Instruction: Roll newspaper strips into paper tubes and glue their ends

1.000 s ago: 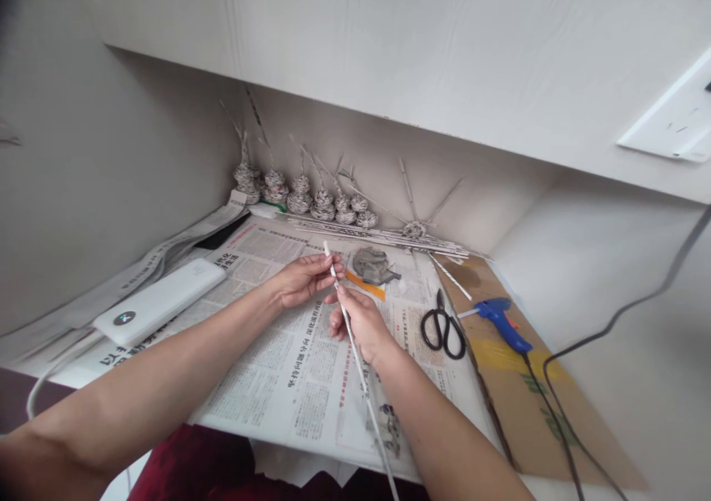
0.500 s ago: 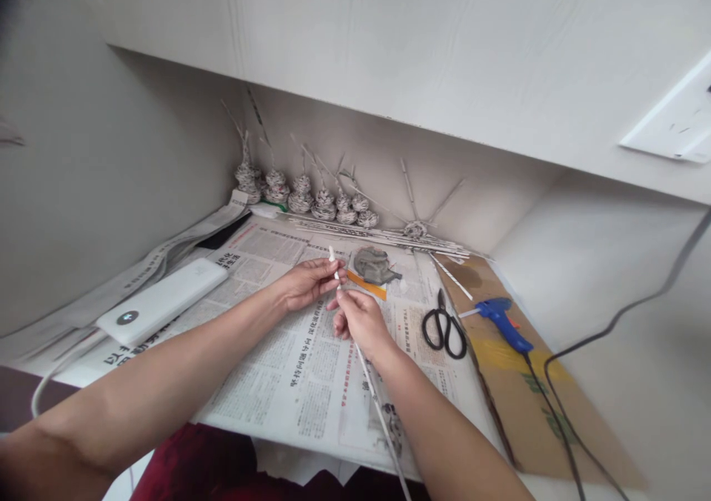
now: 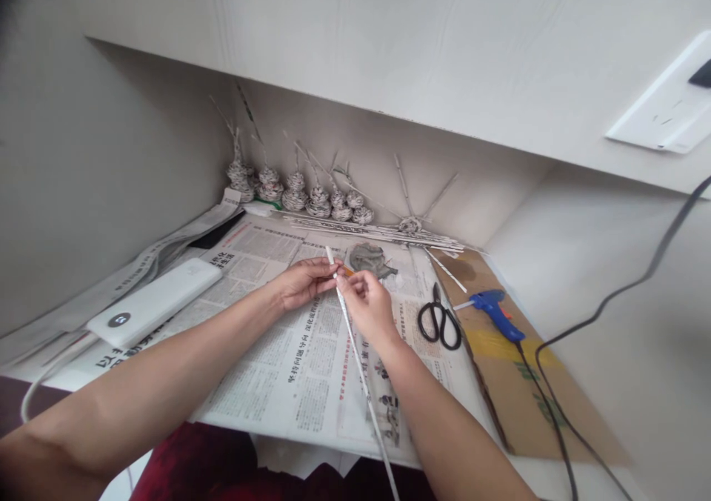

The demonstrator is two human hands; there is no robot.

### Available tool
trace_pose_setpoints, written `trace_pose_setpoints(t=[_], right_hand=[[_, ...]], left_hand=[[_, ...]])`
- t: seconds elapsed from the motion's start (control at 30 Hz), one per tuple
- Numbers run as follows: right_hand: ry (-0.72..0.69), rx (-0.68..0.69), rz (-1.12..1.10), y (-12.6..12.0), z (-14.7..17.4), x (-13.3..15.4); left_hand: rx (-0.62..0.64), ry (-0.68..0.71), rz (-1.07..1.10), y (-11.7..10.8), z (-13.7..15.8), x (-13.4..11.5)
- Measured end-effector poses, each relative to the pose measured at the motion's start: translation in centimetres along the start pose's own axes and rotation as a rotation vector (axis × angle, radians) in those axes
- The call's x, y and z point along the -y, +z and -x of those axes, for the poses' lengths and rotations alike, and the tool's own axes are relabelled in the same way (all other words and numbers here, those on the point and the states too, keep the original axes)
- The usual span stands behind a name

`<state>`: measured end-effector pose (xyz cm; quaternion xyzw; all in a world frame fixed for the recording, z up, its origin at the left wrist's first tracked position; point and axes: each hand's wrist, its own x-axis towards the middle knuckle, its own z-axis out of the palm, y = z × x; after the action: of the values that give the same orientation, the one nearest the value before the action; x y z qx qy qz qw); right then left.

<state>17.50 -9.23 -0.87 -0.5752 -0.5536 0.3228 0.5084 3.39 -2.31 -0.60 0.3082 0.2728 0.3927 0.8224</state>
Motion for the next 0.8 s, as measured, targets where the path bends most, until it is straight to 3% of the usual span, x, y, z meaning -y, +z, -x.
trace_pose_setpoints(t=[0.1,0.2,0.43,0.67,0.8], right_hand=[[-0.179,-0.150,0.144,-0.5,-0.2,0.5],[-0.210,-0.110,0.223,-0.7,-0.2,0.7],[-0.122,-0.101,0.152,-1.0,-0.6,0.1],[0.136,-0.067,-0.228,-0.9,-1.2,-0.4],[0.162,-0.071,-0.283,-0.8,-1.3,-0.5]], left_hand=[[0.043,-0.017,-0.042,0.8,0.5,1.2],[0.111,-0.036,-0.078,1.3,0.8,2.5],[0.089,-0.063,-0.082,1.0,0.6,3.2],[0.051,-0.052,-0.075,1.1,0.7,3.2],[0.044,-0.063,-0.091,1.0,0.6,3.2]])
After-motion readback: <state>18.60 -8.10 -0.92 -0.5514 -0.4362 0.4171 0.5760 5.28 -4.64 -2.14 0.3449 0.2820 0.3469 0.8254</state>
